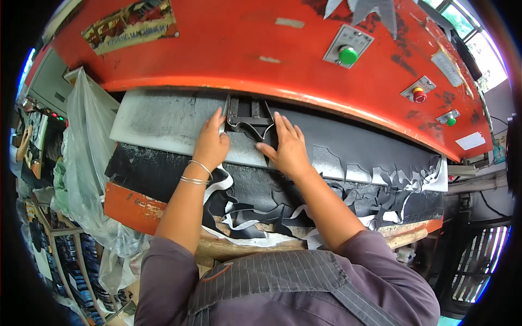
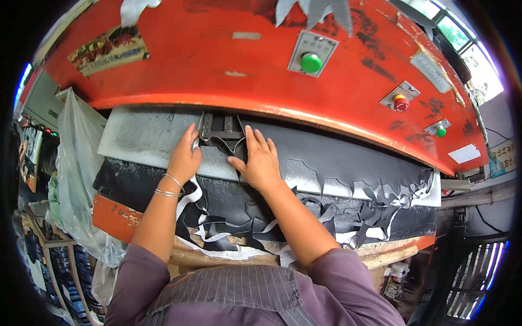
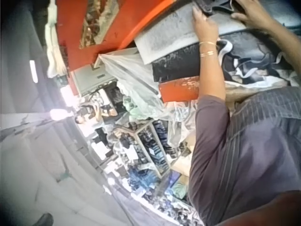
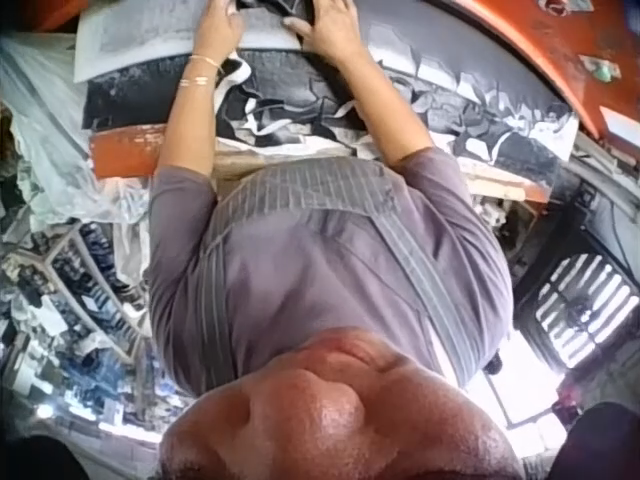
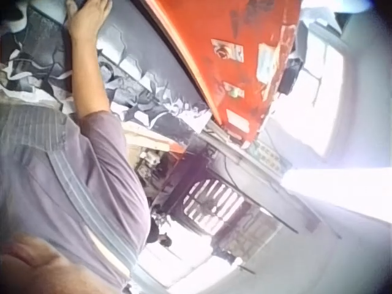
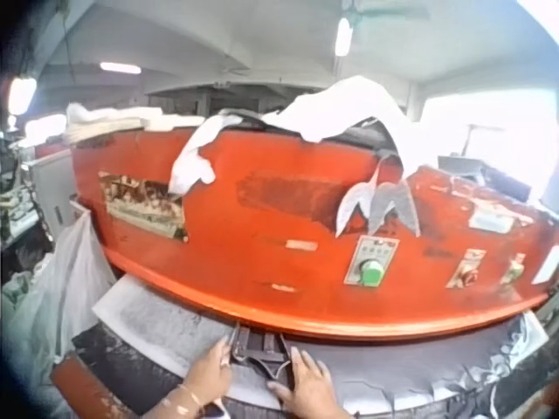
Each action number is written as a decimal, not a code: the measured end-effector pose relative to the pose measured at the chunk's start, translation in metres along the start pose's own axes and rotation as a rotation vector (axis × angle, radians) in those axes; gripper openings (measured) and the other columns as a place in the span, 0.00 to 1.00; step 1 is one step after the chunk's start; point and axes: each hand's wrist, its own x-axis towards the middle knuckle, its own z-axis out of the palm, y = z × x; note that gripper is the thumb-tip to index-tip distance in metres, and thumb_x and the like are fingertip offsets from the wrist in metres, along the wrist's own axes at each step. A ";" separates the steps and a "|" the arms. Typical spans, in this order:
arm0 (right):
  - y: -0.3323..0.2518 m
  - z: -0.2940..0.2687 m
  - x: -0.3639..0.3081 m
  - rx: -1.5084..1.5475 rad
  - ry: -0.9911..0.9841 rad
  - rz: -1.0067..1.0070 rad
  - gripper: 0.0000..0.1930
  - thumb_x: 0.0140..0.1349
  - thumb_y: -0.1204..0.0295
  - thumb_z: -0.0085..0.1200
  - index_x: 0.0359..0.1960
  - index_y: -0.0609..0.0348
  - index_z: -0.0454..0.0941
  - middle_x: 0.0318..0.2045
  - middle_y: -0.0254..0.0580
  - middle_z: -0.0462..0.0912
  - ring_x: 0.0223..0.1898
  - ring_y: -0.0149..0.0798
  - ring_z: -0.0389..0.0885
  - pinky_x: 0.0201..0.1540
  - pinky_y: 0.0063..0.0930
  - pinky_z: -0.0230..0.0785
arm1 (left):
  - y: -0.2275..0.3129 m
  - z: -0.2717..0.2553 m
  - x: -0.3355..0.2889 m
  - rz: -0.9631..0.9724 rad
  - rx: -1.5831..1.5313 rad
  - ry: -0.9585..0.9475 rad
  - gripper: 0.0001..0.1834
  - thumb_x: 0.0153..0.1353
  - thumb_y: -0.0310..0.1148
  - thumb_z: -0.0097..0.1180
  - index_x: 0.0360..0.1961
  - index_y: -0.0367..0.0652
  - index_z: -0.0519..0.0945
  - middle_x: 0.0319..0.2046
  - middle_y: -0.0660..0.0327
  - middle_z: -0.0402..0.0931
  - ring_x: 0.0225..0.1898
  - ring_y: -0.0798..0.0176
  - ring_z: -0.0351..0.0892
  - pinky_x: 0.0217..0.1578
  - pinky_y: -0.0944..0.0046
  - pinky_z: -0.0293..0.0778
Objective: Die-cut material using a hydraulic clicker press machine.
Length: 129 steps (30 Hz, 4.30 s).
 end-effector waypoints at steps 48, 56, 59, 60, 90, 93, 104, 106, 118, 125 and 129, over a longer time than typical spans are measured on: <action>-0.015 -0.010 0.084 -0.125 -0.380 -0.088 0.34 0.43 0.51 0.66 0.53 0.50 0.75 0.59 0.60 0.63 0.59 0.58 0.64 0.56 0.45 0.69 | 0.072 -0.034 -0.069 -0.487 -0.813 -0.274 0.20 0.60 0.20 0.53 0.55 0.32 0.72 0.47 0.55 0.76 0.35 0.68 0.80 0.35 0.71 0.76; -0.051 -0.014 -0.005 0.743 -0.547 0.002 0.30 0.45 0.55 0.65 0.49 0.57 0.78 0.47 0.59 0.66 0.53 0.55 0.67 0.59 0.41 0.62 | 0.041 -0.051 -0.052 -0.246 -0.900 -0.400 0.53 0.49 0.21 0.67 0.72 0.39 0.45 0.64 0.50 0.61 0.60 0.61 0.68 0.58 0.64 0.66; -0.051 -0.018 -0.028 0.848 -0.671 0.043 0.29 0.46 0.55 0.65 0.50 0.55 0.79 0.49 0.59 0.65 0.54 0.56 0.67 0.59 0.42 0.61 | 0.021 -0.056 -0.074 0.026 -0.119 -0.342 0.34 0.50 0.28 0.69 0.57 0.32 0.68 0.32 0.53 0.81 0.35 0.64 0.81 0.36 0.68 0.76; -0.048 -0.025 -0.025 0.697 -0.599 -0.029 0.28 0.45 0.56 0.65 0.49 0.55 0.79 0.50 0.61 0.65 0.55 0.58 0.66 0.59 0.42 0.61 | 0.022 -0.059 -0.088 -0.320 -0.326 -0.367 0.29 0.52 0.29 0.69 0.53 0.29 0.70 0.23 0.56 0.78 0.25 0.67 0.78 0.27 0.70 0.72; 0.093 -0.031 -0.005 -0.115 0.053 0.008 0.46 0.45 0.52 0.69 0.63 0.64 0.63 0.57 0.54 0.74 0.57 0.50 0.72 0.64 0.45 0.55 | 0.045 0.081 -0.005 0.237 0.210 -0.158 0.43 0.53 0.26 0.51 0.68 0.31 0.47 0.61 0.53 0.69 0.62 0.54 0.66 0.68 0.46 0.46; 0.096 -0.041 -0.010 -0.093 0.003 0.023 0.48 0.45 0.51 0.68 0.65 0.63 0.60 0.60 0.56 0.70 0.61 0.52 0.69 0.65 0.45 0.54 | 0.055 0.078 -0.002 0.162 0.151 -0.239 0.43 0.52 0.28 0.52 0.67 0.27 0.47 0.61 0.49 0.68 0.64 0.49 0.63 0.69 0.48 0.44; 0.292 -0.381 -0.014 0.169 1.722 0.090 0.27 0.74 0.54 0.32 0.62 0.66 0.63 0.62 0.60 0.65 0.61 0.50 0.65 0.65 0.37 0.55 | 0.287 0.058 0.044 0.955 -0.115 0.463 0.02 0.57 0.23 0.57 0.29 0.40 0.80 0.24 0.59 0.74 0.26 0.57 0.69 0.30 0.58 0.65; 0.315 -0.378 0.010 -0.209 1.305 0.609 0.42 0.68 0.40 0.30 0.71 0.64 0.43 0.70 0.66 0.41 0.73 0.57 0.39 0.71 0.47 0.38 | 0.289 0.065 0.062 0.954 0.201 0.365 0.07 0.57 0.25 0.57 0.23 0.42 0.75 0.21 0.58 0.70 0.25 0.53 0.67 0.30 0.56 0.64; 0.018 -0.198 -0.204 0.196 -0.420 -0.355 0.29 0.42 0.62 0.66 0.48 0.61 0.76 0.38 0.46 0.79 0.41 0.49 0.77 0.46 0.40 0.70 | 0.212 0.025 -0.179 0.084 0.265 -0.555 0.12 0.59 0.37 0.55 0.21 0.42 0.77 0.24 0.56 0.74 0.30 0.48 0.77 0.31 0.51 0.73; -0.012 -0.150 -0.229 -0.022 -0.281 -0.261 0.15 0.40 0.69 0.64 0.30 0.59 0.75 0.29 0.43 0.77 0.34 0.45 0.79 0.35 0.36 0.74 | 0.195 0.038 -0.226 0.199 0.282 -0.181 0.09 0.54 0.34 0.56 0.21 0.42 0.78 0.25 0.56 0.74 0.31 0.50 0.73 0.35 0.52 0.70; -0.007 -0.150 -0.214 -0.023 -0.353 -0.275 0.14 0.44 0.69 0.63 0.33 0.60 0.77 0.28 0.44 0.79 0.33 0.46 0.80 0.36 0.38 0.75 | 0.195 0.030 -0.207 0.157 0.329 -0.223 0.10 0.53 0.37 0.57 0.21 0.43 0.81 0.24 0.55 0.75 0.32 0.50 0.74 0.36 0.53 0.71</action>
